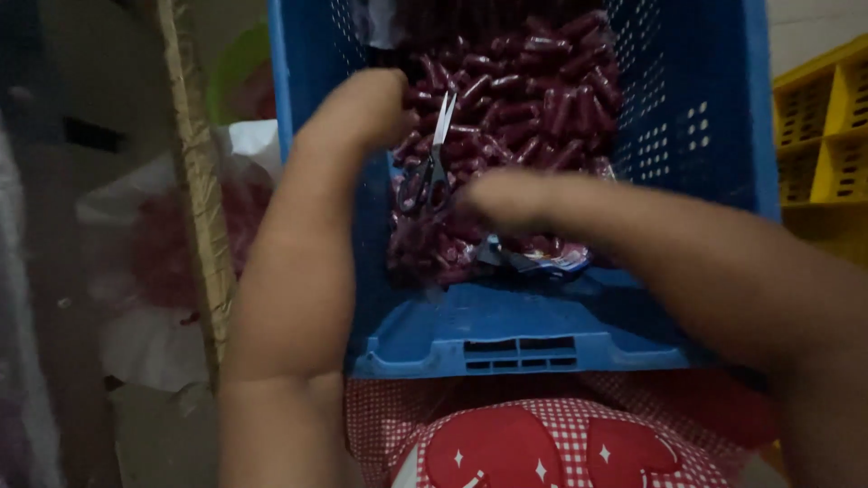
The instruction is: The person is sorting and packing small individual packets and larger bags of meat sticks into a blue plastic crate.
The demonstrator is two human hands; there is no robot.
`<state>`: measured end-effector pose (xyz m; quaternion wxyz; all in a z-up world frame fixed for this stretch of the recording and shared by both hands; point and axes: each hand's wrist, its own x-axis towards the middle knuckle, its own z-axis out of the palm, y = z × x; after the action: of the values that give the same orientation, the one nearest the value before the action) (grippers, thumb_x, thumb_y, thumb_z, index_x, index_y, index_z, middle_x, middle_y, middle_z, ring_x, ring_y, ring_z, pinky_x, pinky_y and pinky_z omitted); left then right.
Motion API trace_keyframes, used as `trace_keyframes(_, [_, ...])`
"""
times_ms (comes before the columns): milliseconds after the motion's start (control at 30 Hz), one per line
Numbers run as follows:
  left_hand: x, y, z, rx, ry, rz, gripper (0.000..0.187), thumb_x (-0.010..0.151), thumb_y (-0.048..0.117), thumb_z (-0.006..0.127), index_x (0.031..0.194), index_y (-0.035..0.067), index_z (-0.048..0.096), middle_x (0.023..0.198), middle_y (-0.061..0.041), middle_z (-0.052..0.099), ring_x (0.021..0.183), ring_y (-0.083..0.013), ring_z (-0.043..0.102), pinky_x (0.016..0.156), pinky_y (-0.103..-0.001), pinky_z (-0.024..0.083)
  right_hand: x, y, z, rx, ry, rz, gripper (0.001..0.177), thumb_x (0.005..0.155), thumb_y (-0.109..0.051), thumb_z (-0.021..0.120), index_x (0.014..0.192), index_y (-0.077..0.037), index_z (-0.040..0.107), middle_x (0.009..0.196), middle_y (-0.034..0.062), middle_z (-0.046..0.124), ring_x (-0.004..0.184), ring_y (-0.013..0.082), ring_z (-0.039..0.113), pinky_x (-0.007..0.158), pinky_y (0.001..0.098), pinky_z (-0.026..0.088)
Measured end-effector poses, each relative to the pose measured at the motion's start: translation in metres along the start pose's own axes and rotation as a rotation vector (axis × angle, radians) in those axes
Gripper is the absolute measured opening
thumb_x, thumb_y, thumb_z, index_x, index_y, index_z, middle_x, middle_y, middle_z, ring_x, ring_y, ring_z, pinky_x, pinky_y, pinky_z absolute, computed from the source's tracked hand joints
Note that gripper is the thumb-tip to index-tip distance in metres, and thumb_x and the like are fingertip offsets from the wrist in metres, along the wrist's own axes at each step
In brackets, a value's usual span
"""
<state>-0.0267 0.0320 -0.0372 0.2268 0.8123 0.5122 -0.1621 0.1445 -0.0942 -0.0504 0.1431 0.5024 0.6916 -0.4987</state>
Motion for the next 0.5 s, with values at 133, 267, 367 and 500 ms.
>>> trace_keyframes(133, [0.007, -0.007, 0.003, -0.064, 0.12, 0.189, 0.028, 0.086, 0.026, 0.073, 0.106, 0.007, 0.07, 0.104, -0.021, 0.073, 0.096, -0.0454, 0.067, 0.078, -0.053, 0.051, 0.05, 0.046, 0.066, -0.519, -0.082, -0.19, 0.027, 0.101, -0.021, 0.056, 0.126, -0.018, 0.064, 0.121, 0.0083, 0.065, 0.107, 0.0276, 0.066, 0.089, 0.042, 0.057])
trace_keyframes(267, [0.02, -0.009, 0.006, -0.056, 0.152, 0.297, 0.036, 0.083, 0.022, 0.075, 0.115, 0.007, 0.07, 0.111, -0.024, 0.071, 0.101, -0.0484, 0.066, 0.082, -0.053, 0.052, 0.023, 0.017, 0.048, -0.442, -0.149, -0.059, 0.035, 0.1, -0.029, 0.059, 0.134, -0.019, 0.058, 0.133, 0.01, 0.055, 0.116, 0.0268, 0.06, 0.098, 0.0415, 0.053])
trace_keyframes(367, [0.024, -0.009, 0.005, -0.121, 0.148, 0.283, 0.025, 0.085, 0.019, 0.071, 0.108, 0.011, 0.073, 0.102, -0.02, 0.074, 0.094, -0.044, 0.068, 0.08, -0.052, 0.052, 0.02, 0.002, 0.038, -0.422, -0.223, 0.141, 0.023, 0.101, -0.026, 0.056, 0.123, -0.021, 0.062, 0.114, 0.0046, 0.065, 0.098, 0.0218, 0.066, 0.082, 0.0336, 0.057])
trace_keyframes(500, [0.0, 0.0, -0.009, -0.27, 0.147, 0.263, 0.037, 0.089, 0.016, 0.074, 0.122, 0.009, 0.059, 0.099, -0.018, 0.069, 0.082, -0.0365, 0.068, 0.064, -0.05, 0.052, 0.029, 0.022, 0.052, -0.434, -0.283, 0.23, 0.026, 0.096, -0.033, 0.067, 0.117, -0.019, 0.07, 0.113, 0.0059, 0.072, 0.099, 0.0251, 0.07, 0.084, 0.037, 0.057])
